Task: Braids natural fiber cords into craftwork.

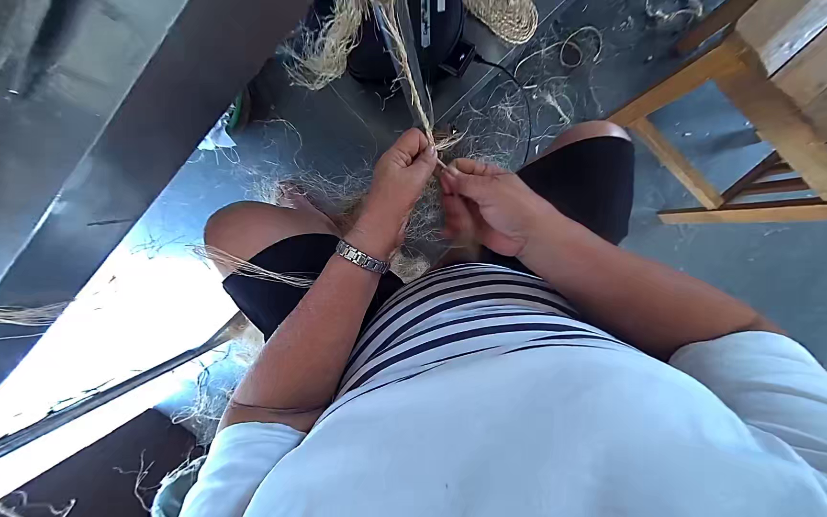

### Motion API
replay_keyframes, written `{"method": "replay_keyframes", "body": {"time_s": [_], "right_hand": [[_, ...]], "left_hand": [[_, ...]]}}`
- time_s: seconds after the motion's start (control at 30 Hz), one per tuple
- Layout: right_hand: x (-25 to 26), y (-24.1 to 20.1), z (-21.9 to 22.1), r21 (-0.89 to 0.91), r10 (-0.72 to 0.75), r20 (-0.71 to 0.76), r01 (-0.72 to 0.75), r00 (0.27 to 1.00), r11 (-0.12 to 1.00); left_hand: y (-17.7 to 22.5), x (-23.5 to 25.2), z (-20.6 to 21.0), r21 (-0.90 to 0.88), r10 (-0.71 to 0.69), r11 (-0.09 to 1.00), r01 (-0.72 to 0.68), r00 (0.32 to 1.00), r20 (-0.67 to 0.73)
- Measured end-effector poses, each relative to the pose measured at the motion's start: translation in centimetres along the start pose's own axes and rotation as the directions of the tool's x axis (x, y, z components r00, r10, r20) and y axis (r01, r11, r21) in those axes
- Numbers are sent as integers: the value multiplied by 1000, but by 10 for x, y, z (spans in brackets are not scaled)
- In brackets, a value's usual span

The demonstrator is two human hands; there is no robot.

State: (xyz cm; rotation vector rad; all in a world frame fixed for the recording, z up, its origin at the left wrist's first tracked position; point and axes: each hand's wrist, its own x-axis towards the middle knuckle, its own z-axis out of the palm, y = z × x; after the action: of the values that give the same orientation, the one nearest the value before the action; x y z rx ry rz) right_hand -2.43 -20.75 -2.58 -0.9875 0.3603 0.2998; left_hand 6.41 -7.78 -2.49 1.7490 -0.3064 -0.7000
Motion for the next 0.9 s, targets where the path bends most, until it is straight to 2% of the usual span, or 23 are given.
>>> {"method": "replay_keyframes", "body": {"time_s": [0.07, 0.13, 0.2, 0.27, 0.33, 0.43, 0.5, 0.53, 0.6, 0.67, 0.73, 0.77, 0.8, 0.83, 0.9], "right_hand": [[-19, -10, -13, -39, 35, 35, -34, 999, 999], [-46, -15, -37, -221, 49, 50, -36, 998, 975], [-78, -14, -63, -480, 67, -15, -66, 998, 875], [-108, -13, -86, -764, 97, -140, -170, 985, 623], [-133, -11, -106, -880, 165, -274, -316, 947, 354], [-170, 24, -168, -913, 200, -379, -401, 904, 82], [-190, 34, -193, -845, 316, -528, -526, 788, -100], [-194, 31, -196, -810, 324, -585, -557, 743, -184], [-171, 4, -185, -802, 237, -595, -553, 768, -224], [-137, -41, -141, -867, 94, -488, -468, 868, -171], [-109, -81, -90, -963, -131, -233, -247, 964, -104], [-94, -98, -65, -989, -216, -72, -97, 974, -107], [-78, -112, -41, -988, -277, 102, 66, 956, -136], [-62, -124, -13, -956, -325, 278, 229, 904, -180], [-29, -140, 44, -839, -361, 543, 487, 758, -242]], "left_hand": [[6, -7, -1, -136, -72, 988, 70, 997, -10], [11, -12, -4, -229, -117, 967, 113, 993, -6], [12, -17, -7, -259, -135, 958, 124, 991, -25], [12, -18, -11, -274, -133, 955, 115, 990, -50], [10, -18, -15, -288, -120, 952, 100, 991, -52], [5, -18, -23, -297, -105, 951, 88, 994, -42], [4, -18, -25, -247, -96, 965, 85, 995, -34], [4, -21, -23, -207, -86, 975, 77, 996, -38], [2, -23, -29, -113, -17, 994, 11, 998, -56], [3, -28, -36, 1, -8, 1000, 8, 999, -39], [2, -28, -38, 41, -21, 999, 20, 1000, 10], [-3, -21, -38, 32, -11, 999, 10, 999, 37], [-6, -15, -38, 27, -2, 1000, 0, 999, 53], [-7, -13, -39, 19, 6, 1000, -7, 998, 61], [-8, -11, -44, -2, 17, 1000, -17, 998, 56]]}}
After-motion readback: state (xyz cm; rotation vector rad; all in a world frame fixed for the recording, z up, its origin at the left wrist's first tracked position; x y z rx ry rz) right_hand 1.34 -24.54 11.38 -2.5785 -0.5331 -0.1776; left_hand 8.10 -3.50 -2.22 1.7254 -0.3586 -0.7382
